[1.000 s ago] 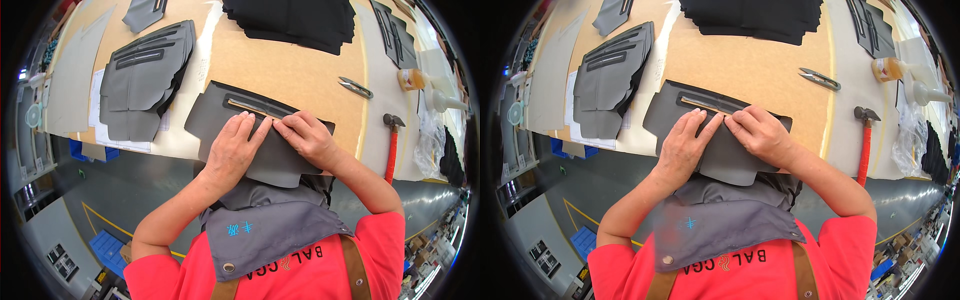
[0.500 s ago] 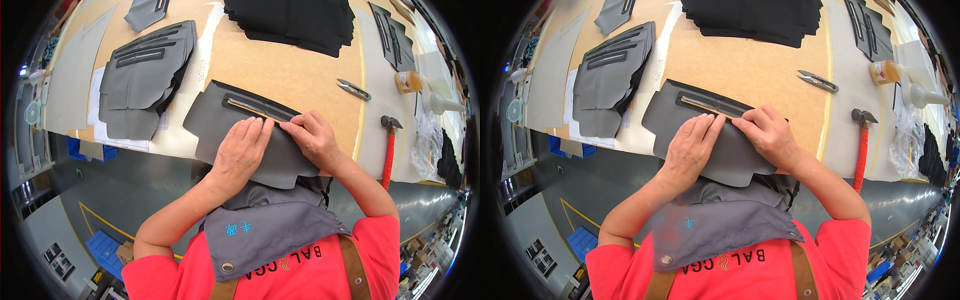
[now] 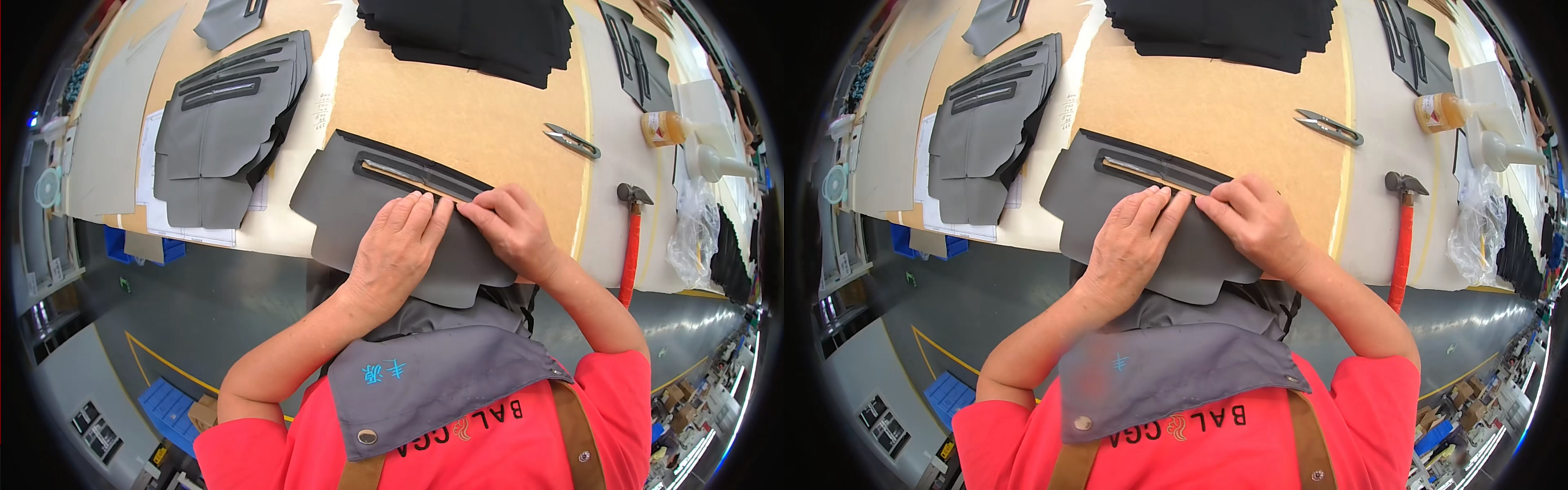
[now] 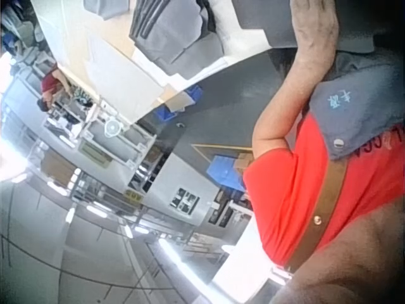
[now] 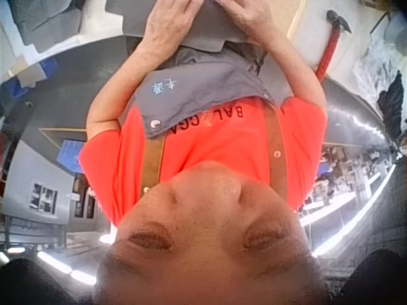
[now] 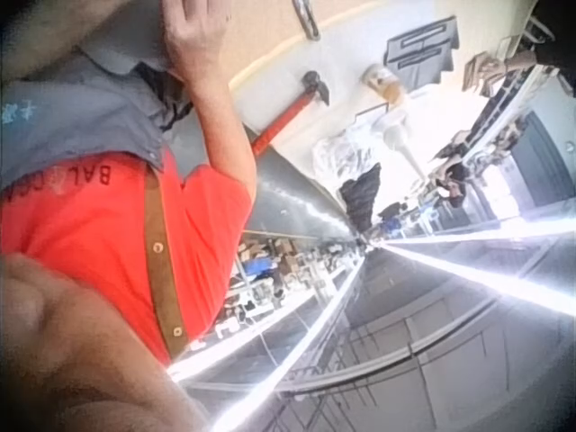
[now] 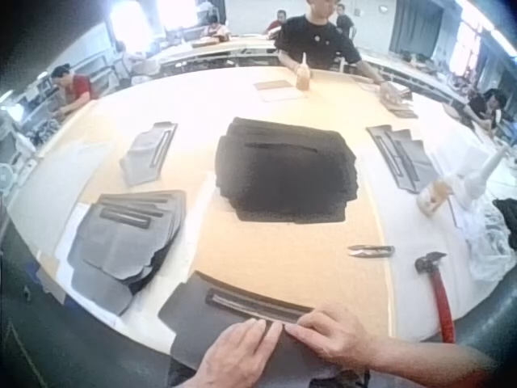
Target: Applying adhesive strips and folding/hammering the edges of leather components to prepare them for assembly.
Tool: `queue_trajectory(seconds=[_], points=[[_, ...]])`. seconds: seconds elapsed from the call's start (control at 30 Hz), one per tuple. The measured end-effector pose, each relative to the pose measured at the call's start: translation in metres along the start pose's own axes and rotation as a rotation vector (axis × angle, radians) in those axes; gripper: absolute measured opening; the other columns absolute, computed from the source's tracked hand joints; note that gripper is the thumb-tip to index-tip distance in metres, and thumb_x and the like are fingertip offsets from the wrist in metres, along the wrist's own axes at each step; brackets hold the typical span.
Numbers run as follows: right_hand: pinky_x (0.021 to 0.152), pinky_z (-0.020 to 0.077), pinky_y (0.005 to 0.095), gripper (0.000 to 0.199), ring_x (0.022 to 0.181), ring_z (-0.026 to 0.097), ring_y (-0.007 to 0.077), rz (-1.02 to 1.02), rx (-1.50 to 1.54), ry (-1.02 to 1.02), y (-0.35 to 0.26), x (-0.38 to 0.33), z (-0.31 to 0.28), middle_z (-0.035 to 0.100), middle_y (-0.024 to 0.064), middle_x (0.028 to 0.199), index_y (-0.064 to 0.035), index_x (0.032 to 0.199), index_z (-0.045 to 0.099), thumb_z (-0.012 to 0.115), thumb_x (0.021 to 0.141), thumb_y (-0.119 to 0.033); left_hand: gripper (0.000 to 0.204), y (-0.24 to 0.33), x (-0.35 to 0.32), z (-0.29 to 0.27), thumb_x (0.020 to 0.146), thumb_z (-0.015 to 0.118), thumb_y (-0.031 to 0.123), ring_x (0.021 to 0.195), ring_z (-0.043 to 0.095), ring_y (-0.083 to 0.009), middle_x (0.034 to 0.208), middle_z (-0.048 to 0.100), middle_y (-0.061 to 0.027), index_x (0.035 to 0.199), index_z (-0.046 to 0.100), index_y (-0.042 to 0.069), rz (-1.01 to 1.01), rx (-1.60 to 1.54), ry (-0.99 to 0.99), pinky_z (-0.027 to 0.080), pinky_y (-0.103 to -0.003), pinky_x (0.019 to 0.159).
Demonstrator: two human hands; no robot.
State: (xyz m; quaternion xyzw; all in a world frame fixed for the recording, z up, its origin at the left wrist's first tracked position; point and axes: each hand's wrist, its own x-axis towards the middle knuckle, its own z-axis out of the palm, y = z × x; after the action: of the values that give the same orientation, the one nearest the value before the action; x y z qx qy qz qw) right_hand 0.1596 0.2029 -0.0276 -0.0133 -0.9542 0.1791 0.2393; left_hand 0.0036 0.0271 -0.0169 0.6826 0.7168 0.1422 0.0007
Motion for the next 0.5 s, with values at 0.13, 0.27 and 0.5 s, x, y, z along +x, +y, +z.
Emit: queue_trajectory(seconds=[0.13, 0.27, 0.5], points=[[0.071, 0.0550, 0.0372, 0.026, 0.083, 0.062, 0.0260, -0.035, -0.037, -0.023, -0.001, -0.001, -0.002, 0.066, 0.0072, 0.094, -0.0031, 0.104, 0.073, 0.076, 0.079, 0.000, 0.052, 0.005, 0.003, -0.002, 0.089, 0.063, 0.008, 0.129, 0.057, -0.0272, 0.130, 0.059, -0.0116, 0.141, 0.061, 0.005, -0.001, 0.005, 0.013, 0.047, -0.039, 0.113], [0.073, 0.0550, 0.0369, 0.032, 0.086, 0.062, 0.0265, 0.108, 0.067, 0.029, -0.001, -0.010, 0.002, 0.066, 0.0077, 0.097, -0.0022, 0.108, 0.074, 0.072, 0.076, -0.003, 0.052, 0.010, 0.004, -0.002, 0.089, 0.063, 0.009, 0.129, 0.056, -0.0276, 0.132, 0.059, -0.0123, 0.141, 0.061, 0.005, -0.003, 0.018, -0.019, 0.046, -0.040, 0.113], [0.071, 0.0539, 0.0355, 0.030, 0.083, 0.063, 0.0258, 0.020, 0.018, -0.017, -0.002, -0.012, -0.007, 0.068, 0.0072, 0.095, -0.0050, 0.109, 0.074, 0.082, 0.080, 0.000, 0.052, 0.015, 0.004, 0.002, 0.089, 0.063, 0.008, 0.130, 0.056, -0.0273, 0.135, 0.059, -0.0126, 0.141, 0.061, 0.002, -0.007, -0.020, 0.009, 0.046, -0.039, 0.113]])
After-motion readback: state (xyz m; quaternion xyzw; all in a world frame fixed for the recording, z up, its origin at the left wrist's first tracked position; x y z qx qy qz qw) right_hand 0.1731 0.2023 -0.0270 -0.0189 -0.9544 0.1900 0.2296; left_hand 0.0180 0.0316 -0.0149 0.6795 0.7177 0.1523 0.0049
